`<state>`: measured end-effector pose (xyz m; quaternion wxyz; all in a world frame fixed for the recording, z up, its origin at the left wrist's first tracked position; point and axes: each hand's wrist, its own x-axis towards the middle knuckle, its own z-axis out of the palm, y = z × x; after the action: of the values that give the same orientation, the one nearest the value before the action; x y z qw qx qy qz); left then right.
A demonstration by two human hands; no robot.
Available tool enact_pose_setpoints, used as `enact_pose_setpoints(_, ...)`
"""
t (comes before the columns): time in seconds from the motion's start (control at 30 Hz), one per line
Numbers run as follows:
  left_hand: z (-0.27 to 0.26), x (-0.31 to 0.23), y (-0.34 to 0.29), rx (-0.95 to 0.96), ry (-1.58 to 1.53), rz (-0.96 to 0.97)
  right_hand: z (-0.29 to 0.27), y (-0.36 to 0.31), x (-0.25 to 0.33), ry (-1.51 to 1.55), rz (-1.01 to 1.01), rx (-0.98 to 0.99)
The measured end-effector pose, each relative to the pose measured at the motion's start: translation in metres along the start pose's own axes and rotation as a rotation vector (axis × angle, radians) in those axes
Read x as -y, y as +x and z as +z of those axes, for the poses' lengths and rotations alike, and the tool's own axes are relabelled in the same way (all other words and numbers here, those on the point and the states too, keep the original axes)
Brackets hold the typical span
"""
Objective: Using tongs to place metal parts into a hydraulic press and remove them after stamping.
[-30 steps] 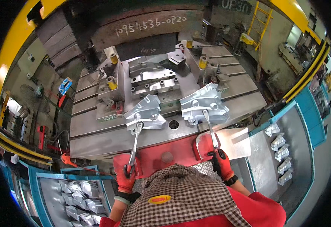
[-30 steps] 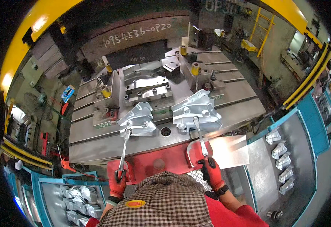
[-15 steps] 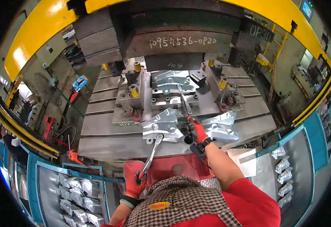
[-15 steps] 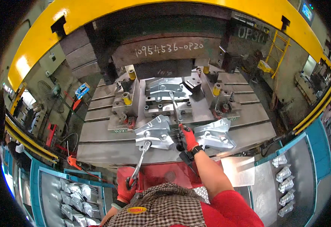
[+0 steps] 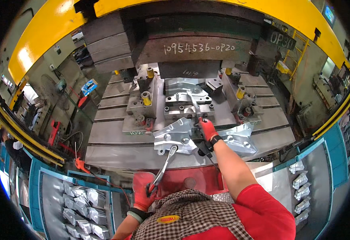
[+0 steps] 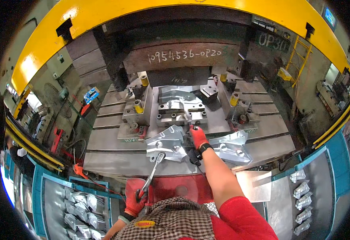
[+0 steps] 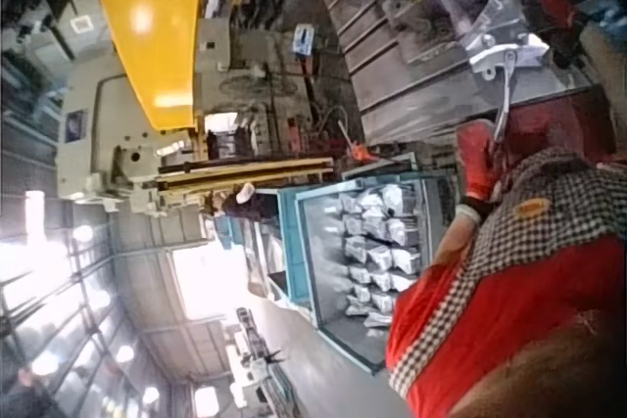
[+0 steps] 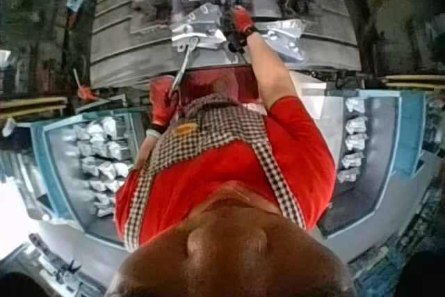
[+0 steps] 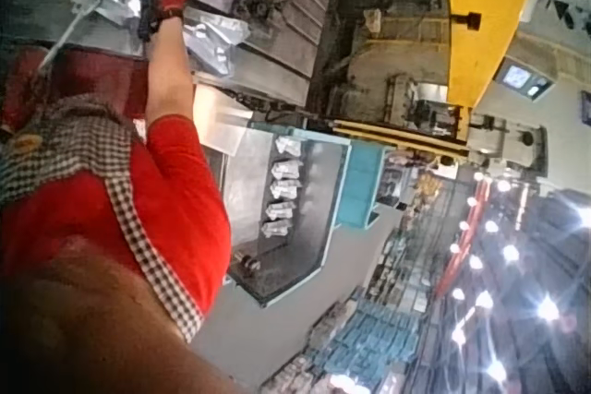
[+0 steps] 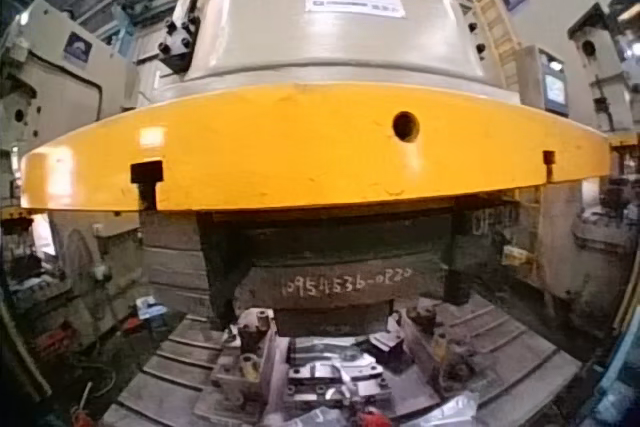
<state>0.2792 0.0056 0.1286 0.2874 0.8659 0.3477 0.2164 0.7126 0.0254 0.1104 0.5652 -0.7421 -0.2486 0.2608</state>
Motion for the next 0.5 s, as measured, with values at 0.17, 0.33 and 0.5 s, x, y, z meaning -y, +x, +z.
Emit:
enact_pose_setpoints(0.17,0.004,0.021,-0.012,-0.119,-0.176,-0.071,-0.008,-0.073,0.044,-0.282,-0.183,-0.096)
enact_pose_setpoints(0.33,-0.012,-0.008,-0.029,-0.193,-0.345,-0.24,-0.076,-0.19,0.014,-0.121,-0.169,0.0)
enact_pose_setpoints(0.5,0.018,0.078,-0.058,0.276,0.027,0.043,-0.117,-0.307,-0.041,-0.167,0.003,0.234)
